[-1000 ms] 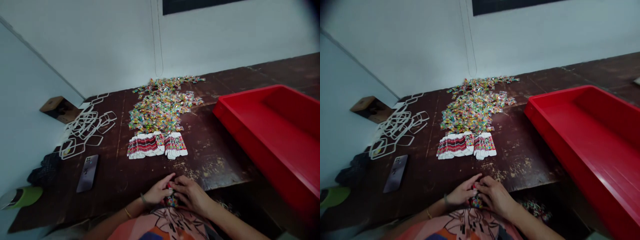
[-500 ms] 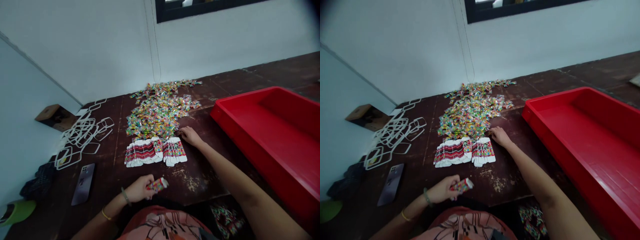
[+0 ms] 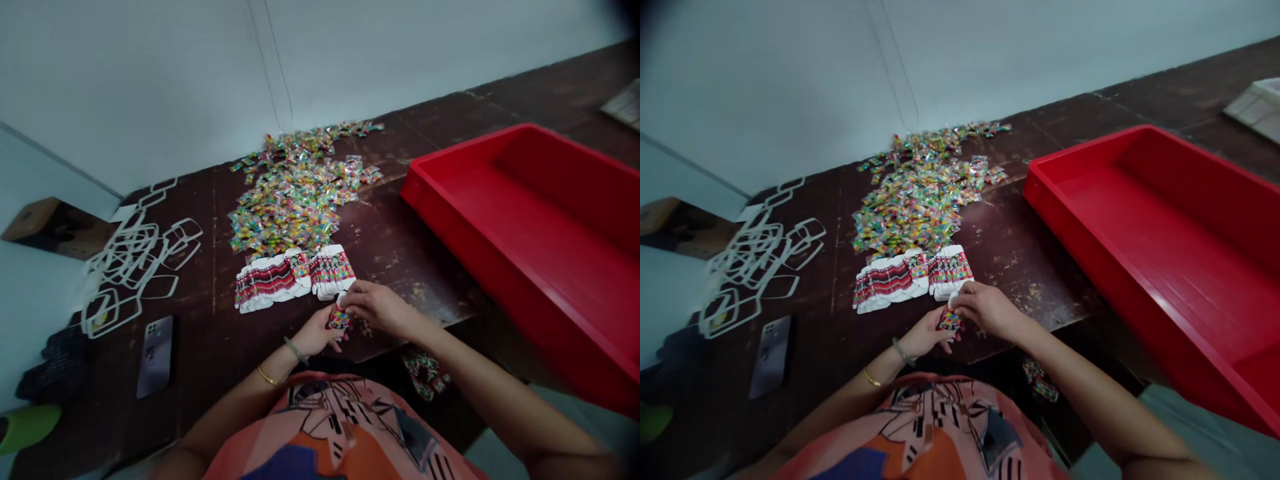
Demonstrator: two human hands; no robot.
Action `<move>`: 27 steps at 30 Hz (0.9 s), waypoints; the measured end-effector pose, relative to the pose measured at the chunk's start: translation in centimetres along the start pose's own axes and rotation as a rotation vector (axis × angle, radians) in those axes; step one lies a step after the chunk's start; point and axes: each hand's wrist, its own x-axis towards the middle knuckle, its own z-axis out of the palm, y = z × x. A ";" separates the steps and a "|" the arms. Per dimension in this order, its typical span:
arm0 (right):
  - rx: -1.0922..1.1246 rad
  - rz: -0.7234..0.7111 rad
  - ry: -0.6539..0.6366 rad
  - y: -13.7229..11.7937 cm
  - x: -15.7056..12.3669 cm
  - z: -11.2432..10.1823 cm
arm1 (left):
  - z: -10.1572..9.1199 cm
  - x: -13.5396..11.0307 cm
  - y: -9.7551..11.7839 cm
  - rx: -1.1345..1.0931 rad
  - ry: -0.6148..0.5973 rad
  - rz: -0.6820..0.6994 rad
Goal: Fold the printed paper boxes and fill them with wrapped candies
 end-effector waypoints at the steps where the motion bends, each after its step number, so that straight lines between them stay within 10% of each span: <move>1: 0.006 -0.020 0.029 0.0 -0.3 0.6 | 0.2 -0.1 0.1 0.006 0.013 0.010; 6: 0.101 0.216 0.532 -1.2 -2.0 5.9 | 0.8 -0.3 -0.3 -0.007 0.119 -0.015; 10: 0.375 0.360 0.642 -1.5 -3.2 8.2 | 0.7 -0.3 -0.6 -0.070 0.190 -0.107; 16: 1.151 0.529 0.233 -0.2 -3.9 7.0 | 0.9 -0.5 0.6 0.106 0.072 -0.060; 22: 0.649 0.172 0.199 -1.4 -3.7 2.8 | 1.6 -0.2 2.0 0.154 0.061 -0.016; 27: 0.645 0.260 0.228 -0.8 -3.2 1.7 | 1.5 0.0 2.0 -0.028 -0.056 0.031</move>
